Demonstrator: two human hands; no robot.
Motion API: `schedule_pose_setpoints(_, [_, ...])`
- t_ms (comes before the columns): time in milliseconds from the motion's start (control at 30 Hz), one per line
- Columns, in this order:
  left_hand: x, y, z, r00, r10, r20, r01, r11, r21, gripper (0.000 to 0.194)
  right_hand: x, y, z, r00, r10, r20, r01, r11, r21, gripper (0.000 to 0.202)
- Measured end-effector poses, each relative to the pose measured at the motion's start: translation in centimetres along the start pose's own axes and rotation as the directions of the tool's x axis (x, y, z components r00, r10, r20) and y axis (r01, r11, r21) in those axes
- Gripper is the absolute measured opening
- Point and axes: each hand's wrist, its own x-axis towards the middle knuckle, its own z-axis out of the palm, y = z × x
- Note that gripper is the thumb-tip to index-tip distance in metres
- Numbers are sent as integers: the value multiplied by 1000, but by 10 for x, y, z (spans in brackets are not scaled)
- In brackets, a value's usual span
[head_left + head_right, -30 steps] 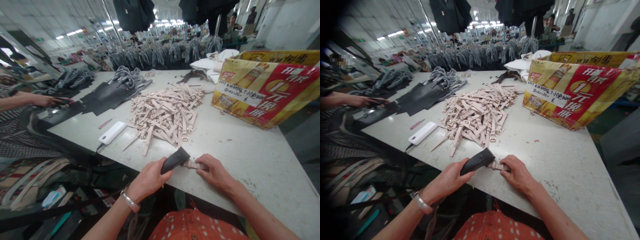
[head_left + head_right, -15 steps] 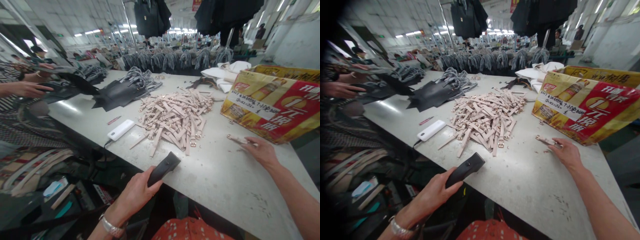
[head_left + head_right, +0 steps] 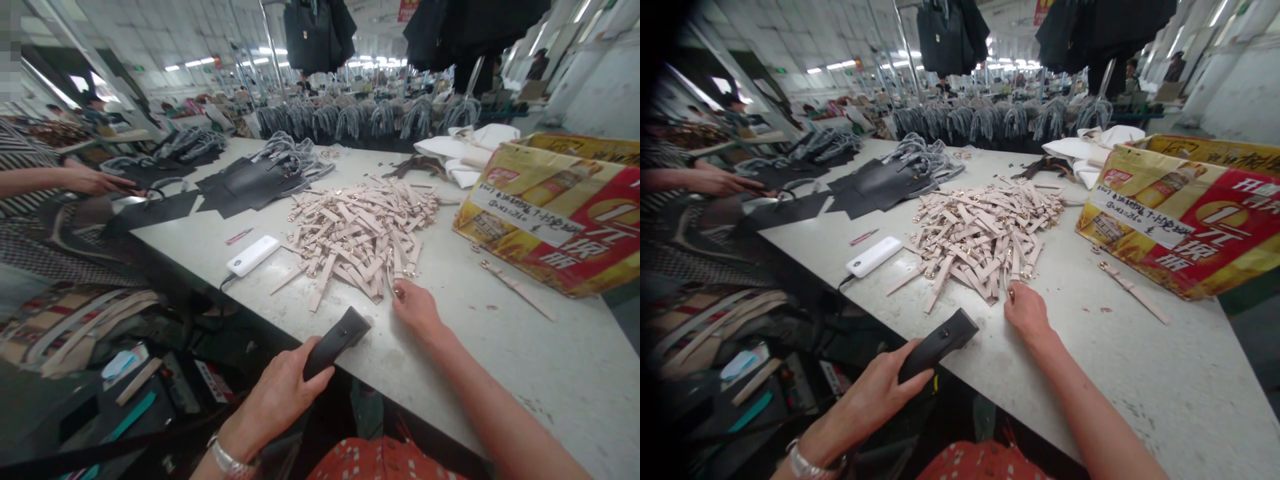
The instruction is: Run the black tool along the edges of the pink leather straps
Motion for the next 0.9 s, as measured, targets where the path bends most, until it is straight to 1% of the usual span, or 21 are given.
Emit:
schedule_pose_setpoints(100, [-1,-3,1,1000,11,-4,-11,1000,-15,31,-13,27,-18,1000,14,1,-14,999,35,23])
schedule_pose_setpoints(167, [-1,-4,2,1000,12,-12,-12,1000,-13,33,-34,48,-31,1000,1,-4,0,992,125,24])
schedule_pose_setpoints(233, [-1,-4,4,1000,16,1,-16,1000,-9,35,-60,67,-42,998,-67,4,66,980,187,24])
schedule_pose_setpoints(300, [0,-3,5,999,30,20,-29,1000,-2,35,-86,83,-51,987,-147,61,135,976,168,23])
schedule_pose_setpoints(333, [1,-1,5,999,38,29,-38,999,2,35,-96,89,-54,982,-163,100,149,979,137,22])
schedule_pose_setpoints(400, [3,3,6,998,52,48,-53,999,11,36,-110,97,-59,973,-144,178,136,989,56,24])
schedule_pose_setpoints(500, [6,11,7,994,69,83,-71,997,18,35,-114,92,-65,965,-99,242,113,993,-41,31])
schedule_pose_setpoints(600, [8,21,7,989,88,115,-91,996,20,34,-105,73,-64,958,-170,231,185,982,-42,37])
schedule_pose_setpoints(667, [8,26,8,986,102,135,-106,994,28,33,-99,56,-60,948,-232,217,234,972,15,36])
schedule_pose_setpoints(767, [7,30,8,983,111,147,-120,991,52,33,-95,38,-47,933,-289,213,258,952,163,24])
schedule_pose_setpoints(833, [5,32,8,982,101,157,-112,992,66,34,-96,33,-38,931,-312,192,258,931,259,18])
schedule_pose_setpoints(900, [3,33,8,982,93,165,-107,991,77,35,-99,32,-30,938,-312,150,253,913,321,14])
